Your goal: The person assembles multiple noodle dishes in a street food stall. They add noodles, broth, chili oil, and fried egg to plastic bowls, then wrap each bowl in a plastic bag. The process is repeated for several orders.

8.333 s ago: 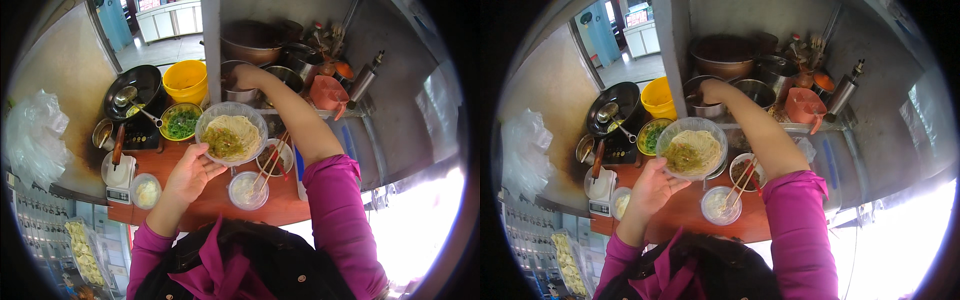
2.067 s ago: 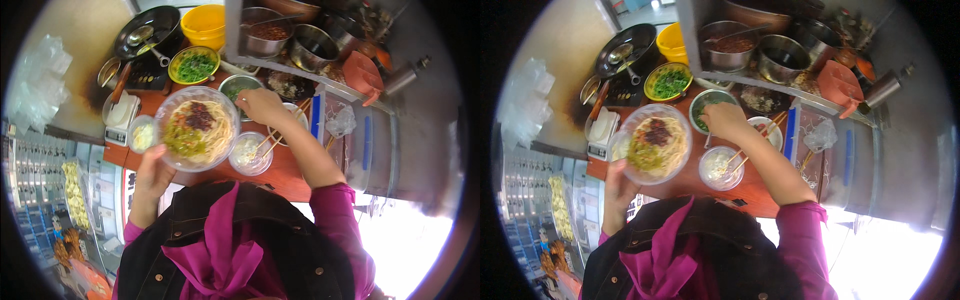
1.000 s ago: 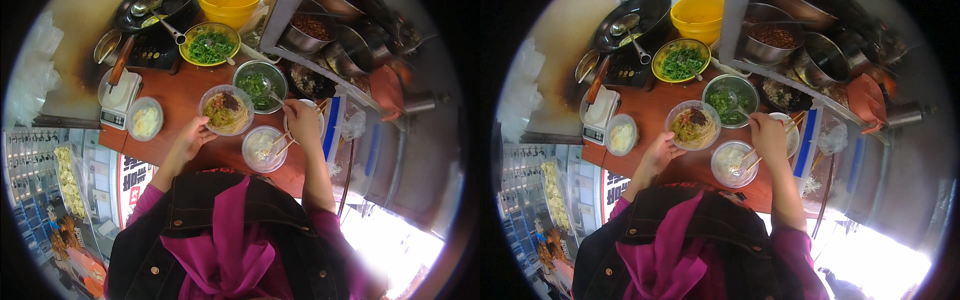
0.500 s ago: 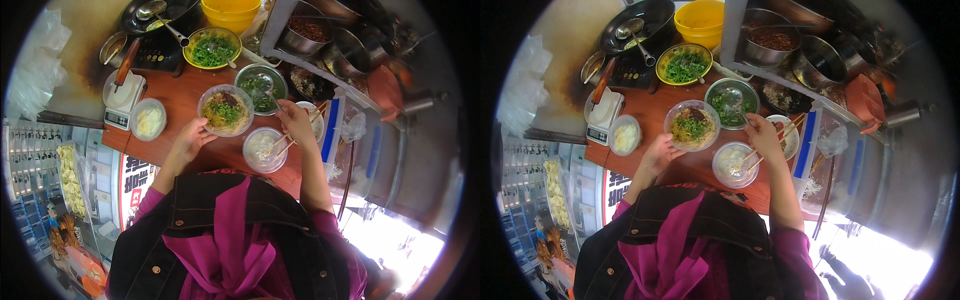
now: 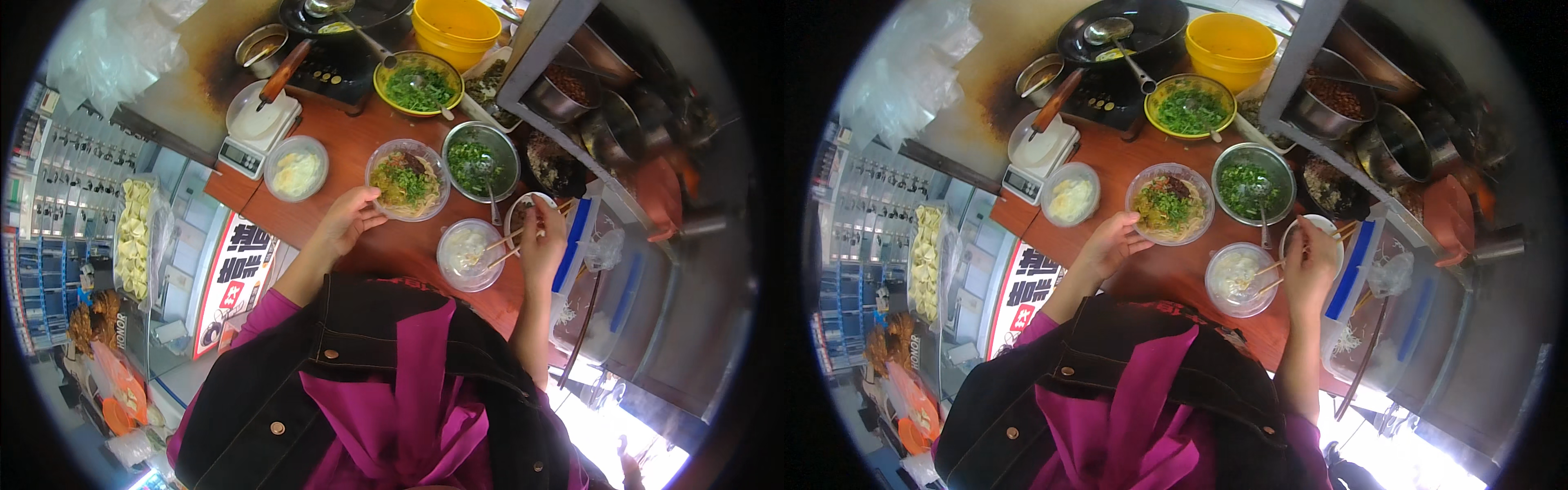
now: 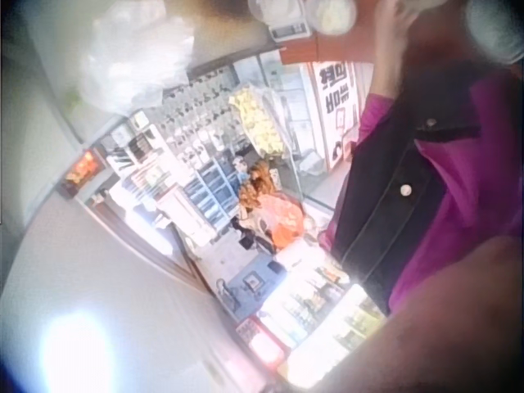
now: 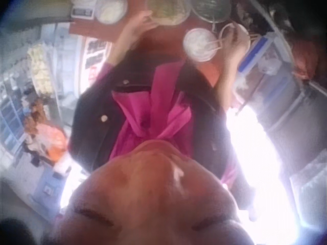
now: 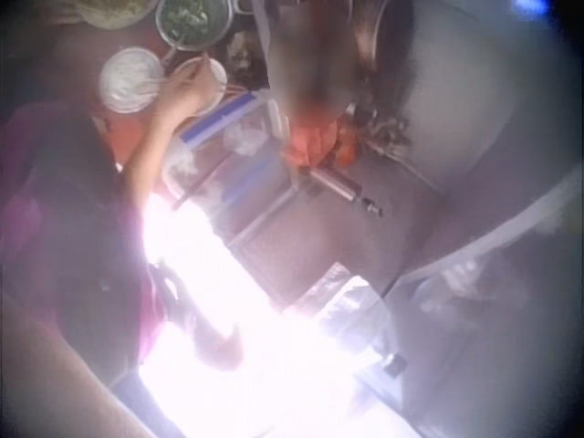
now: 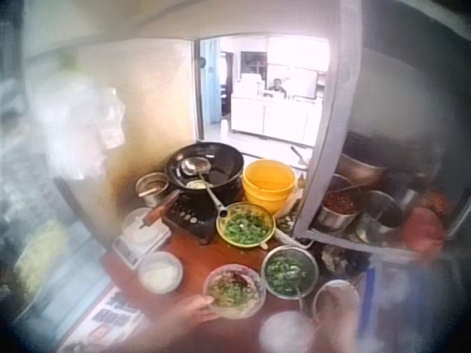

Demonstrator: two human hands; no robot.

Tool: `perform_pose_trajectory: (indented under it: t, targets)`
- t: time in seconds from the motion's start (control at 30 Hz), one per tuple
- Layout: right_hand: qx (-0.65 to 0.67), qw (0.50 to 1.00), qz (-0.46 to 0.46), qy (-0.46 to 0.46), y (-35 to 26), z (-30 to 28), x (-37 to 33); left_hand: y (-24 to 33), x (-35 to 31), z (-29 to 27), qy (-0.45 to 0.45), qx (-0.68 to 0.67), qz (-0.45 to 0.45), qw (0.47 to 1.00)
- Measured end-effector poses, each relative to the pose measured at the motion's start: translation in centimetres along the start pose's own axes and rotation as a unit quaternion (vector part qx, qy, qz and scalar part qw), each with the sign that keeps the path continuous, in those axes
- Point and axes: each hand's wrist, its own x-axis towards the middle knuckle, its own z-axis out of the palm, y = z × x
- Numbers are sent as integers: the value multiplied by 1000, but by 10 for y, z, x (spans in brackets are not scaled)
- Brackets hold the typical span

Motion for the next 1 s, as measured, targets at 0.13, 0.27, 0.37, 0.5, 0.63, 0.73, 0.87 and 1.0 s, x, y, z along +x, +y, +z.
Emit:
perform_pose_trajectory:
  t: [0.13, 0.27, 0.37, 0.5, 0.63, 0.73, 0.87, 1.0]
  targets:
    - [-6, 1000, -11, 23, -15, -16, -16, -16, -3, -24, 0, -21, -18, 1000]
    - [5, 995, 101, 10, -14, -31, -54, -28, -4, -37, -1, -43, -62, 997]
    - [-107, 976, 155, -106, -3, -35, -93, -30, -4, -40, -12, -40, -63, 997]
    - [-41, 896, 364, -252, 13, -20, -146, -30, -3, -45, -8, -16, -68, 997]
    - [261, 816, 494, -148, 25, 5, -177, -26, 6, -52, -5, 21, -77, 997]
    - [415, 770, 482, -57, 28, 20, -184, -15, 8, -58, -22, 43, -103, 994]
    - [483, 725, 486, -71, 21, 28, -187, 7, -5, -55, -72, 41, -129, 988]
    - [531, 691, 484, -79, 5, 35, -191, 33, -25, -40, -113, 5, -124, 986]
